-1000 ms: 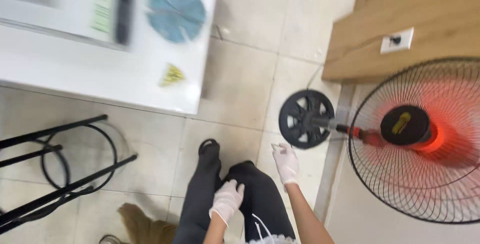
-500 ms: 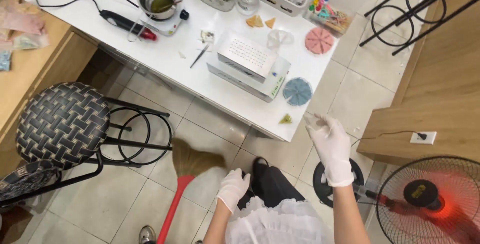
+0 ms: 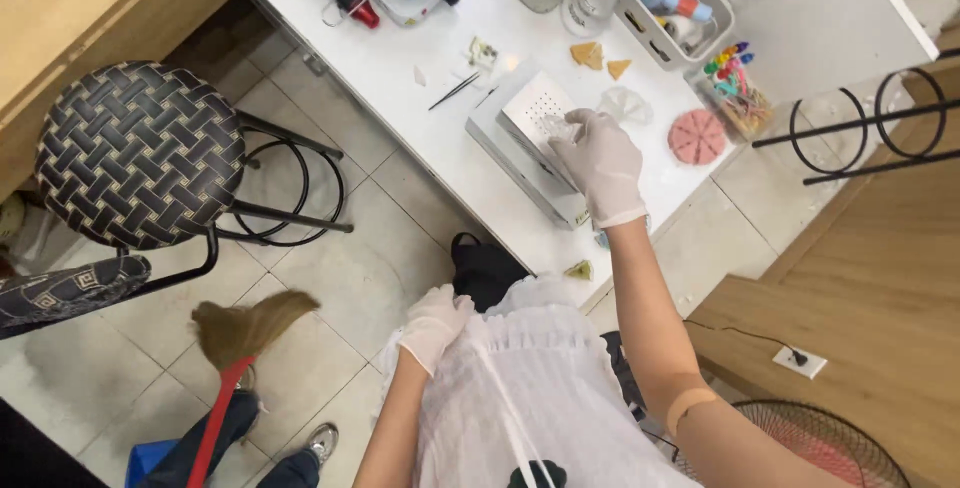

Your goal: Making wax seals by melting wax, pouring it into a mold, and cleaning the equipment.

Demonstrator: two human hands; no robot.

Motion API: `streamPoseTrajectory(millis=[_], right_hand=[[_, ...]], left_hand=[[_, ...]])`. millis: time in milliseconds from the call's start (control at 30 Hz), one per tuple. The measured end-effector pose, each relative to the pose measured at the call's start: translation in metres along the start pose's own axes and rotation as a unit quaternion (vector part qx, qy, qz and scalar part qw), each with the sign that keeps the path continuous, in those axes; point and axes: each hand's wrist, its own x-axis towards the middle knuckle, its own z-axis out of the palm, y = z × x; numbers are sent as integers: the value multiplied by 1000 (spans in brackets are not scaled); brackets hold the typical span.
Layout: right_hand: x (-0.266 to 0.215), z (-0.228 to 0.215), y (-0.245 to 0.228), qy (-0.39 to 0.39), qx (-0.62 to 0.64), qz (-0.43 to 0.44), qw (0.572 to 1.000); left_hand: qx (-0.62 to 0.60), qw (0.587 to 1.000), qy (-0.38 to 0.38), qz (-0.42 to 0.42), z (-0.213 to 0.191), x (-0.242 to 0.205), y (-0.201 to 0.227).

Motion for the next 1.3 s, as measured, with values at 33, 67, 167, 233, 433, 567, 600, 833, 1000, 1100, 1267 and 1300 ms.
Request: streamPoseTrajectory(millis=[33,67,167,233,433,567,600,833,1000,1100,1267,1300], right_hand=[[8,2,0,-18,-10,7,1000],[11,5,4,-36,-22,18,999],[9,2,-5,-72,-35,39,996],[13,19,11,-79,-39,31,996],[-26,6,16,18,-13,-22,1000],[-104,-31,14,95,57,39,993],[-127,-27,30,112,61,54,990],[-261,-30,142,212,163,122,956],[-321,-63,201,247,231,229,913],[-353,-88,233,292,249,222,896],[-414,-113,298,310,226,193,903],[-423,-117,310,306,224,188,906]], left_hand=[[-5,1000,-9,-11,-1,0,-2],[-9,1000,-21,-20,2,-3,-5],[38,997,24,-57,3,-17,6],[23,997,29,-63,9,-21,7],[-30,998,23,-46,60,-47,-16],[24,999,35,-8,92,-80,-50],[39,999,35,10,87,-93,-54],[-124,992,26,-7,50,-152,-11],[-341,906,165,190,0,-218,70],[-360,872,214,252,5,-240,102],[-190,932,213,224,66,-303,154],[-194,931,216,219,88,-312,165]])
